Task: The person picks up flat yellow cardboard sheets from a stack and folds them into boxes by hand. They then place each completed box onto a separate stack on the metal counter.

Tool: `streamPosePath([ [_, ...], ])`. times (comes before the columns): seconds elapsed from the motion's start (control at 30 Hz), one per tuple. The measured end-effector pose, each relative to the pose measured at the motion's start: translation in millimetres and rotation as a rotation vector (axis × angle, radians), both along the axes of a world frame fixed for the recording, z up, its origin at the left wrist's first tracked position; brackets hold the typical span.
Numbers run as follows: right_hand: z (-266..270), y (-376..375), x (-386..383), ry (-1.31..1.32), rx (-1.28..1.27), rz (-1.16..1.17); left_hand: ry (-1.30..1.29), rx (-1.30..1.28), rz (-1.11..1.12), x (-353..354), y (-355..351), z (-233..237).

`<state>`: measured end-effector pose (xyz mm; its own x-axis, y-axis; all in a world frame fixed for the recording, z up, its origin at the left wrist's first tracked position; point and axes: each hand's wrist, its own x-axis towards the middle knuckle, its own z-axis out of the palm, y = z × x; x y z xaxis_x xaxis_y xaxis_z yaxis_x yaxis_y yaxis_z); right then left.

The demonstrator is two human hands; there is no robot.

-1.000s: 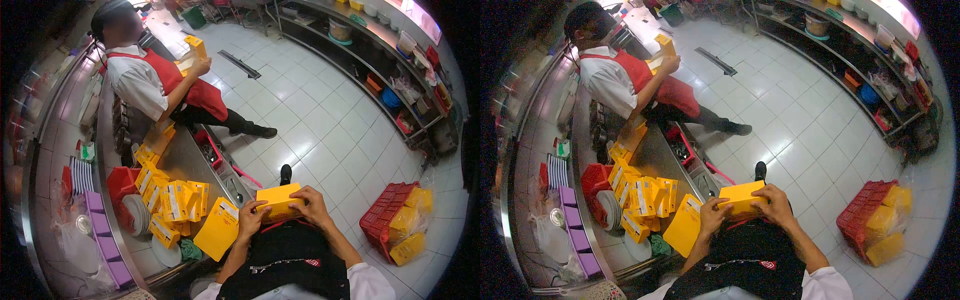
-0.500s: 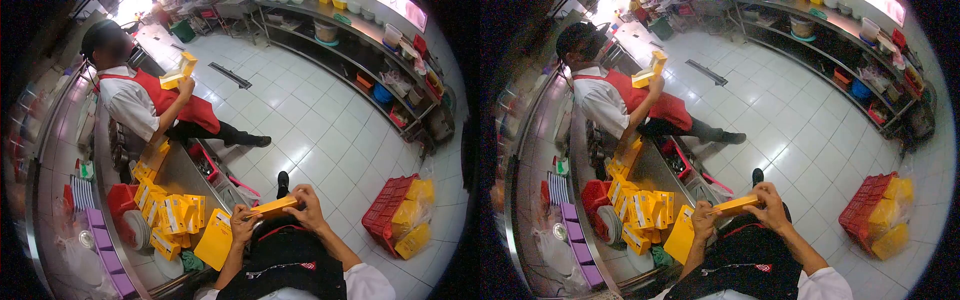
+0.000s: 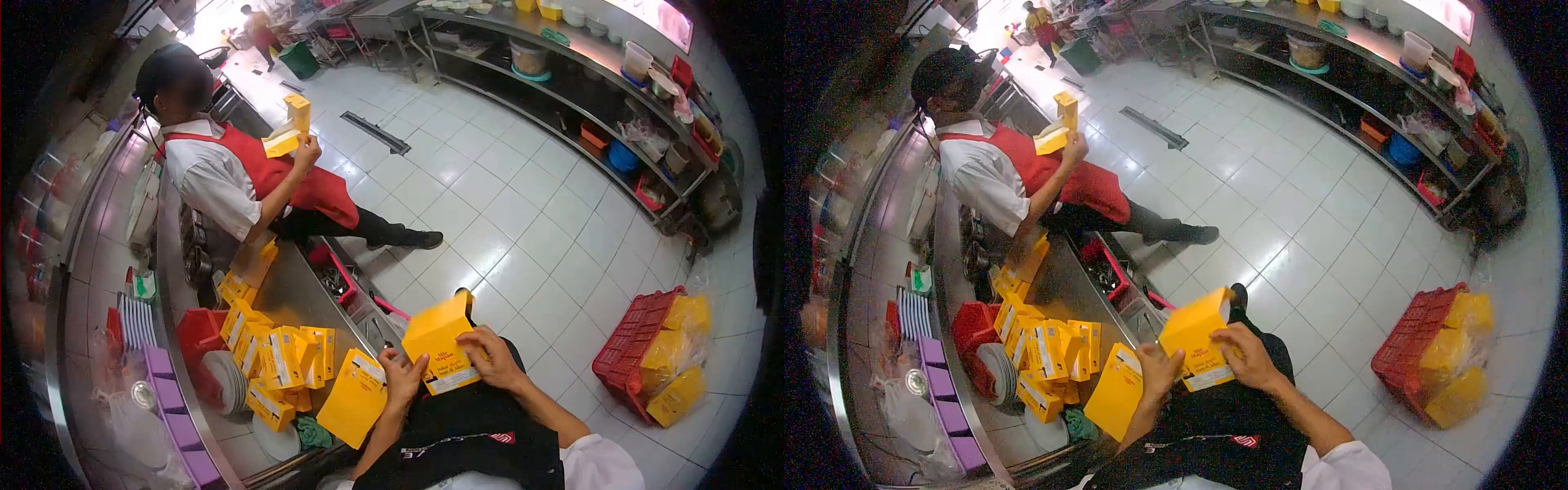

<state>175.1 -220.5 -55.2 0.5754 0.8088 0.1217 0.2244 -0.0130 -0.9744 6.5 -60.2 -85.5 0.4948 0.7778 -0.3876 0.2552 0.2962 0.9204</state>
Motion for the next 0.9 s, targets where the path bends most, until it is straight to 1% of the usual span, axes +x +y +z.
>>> streamPosePath([
  [0.1,16,-1,3,0.009,-0.002,0.010,-0.341,0.024,-0.164,-7,6,-15],
  [0.2,11,-1,4,0.103,-0.068,0.020,-0.238,0.117,-0.025,6,-4,22],
  [0.27,14,-1,5,0.133,-0.099,0.015,-0.123,0.301,-0.249,-6,2,16],
  [0.3,16,-2,5,0.150,-0.117,0.011,-0.063,0.390,-0.362,-8,3,20],
  [0.4,5,-5,2,0.172,-0.133,-0.008,-0.100,0.421,-0.323,-4,-3,36],
  [0.5,1,-9,2,0.242,-0.164,-0.016,-0.011,0.503,-0.291,-4,-3,36],
  [0.6,-2,-9,2,0.197,-0.106,-0.018,0.143,0.508,-0.373,-7,-3,50],
  [0.7,11,-13,2,0.205,-0.245,0.017,0.157,0.712,-0.374,-13,-5,42],
  [0.8,6,-19,-5,0.116,-0.224,-0.020,0.081,0.696,-0.358,-22,-8,22],
  [0.9,19,-24,-6,-0.060,-0.378,-0.009,0.118,0.697,-0.303,-30,-17,10],
])
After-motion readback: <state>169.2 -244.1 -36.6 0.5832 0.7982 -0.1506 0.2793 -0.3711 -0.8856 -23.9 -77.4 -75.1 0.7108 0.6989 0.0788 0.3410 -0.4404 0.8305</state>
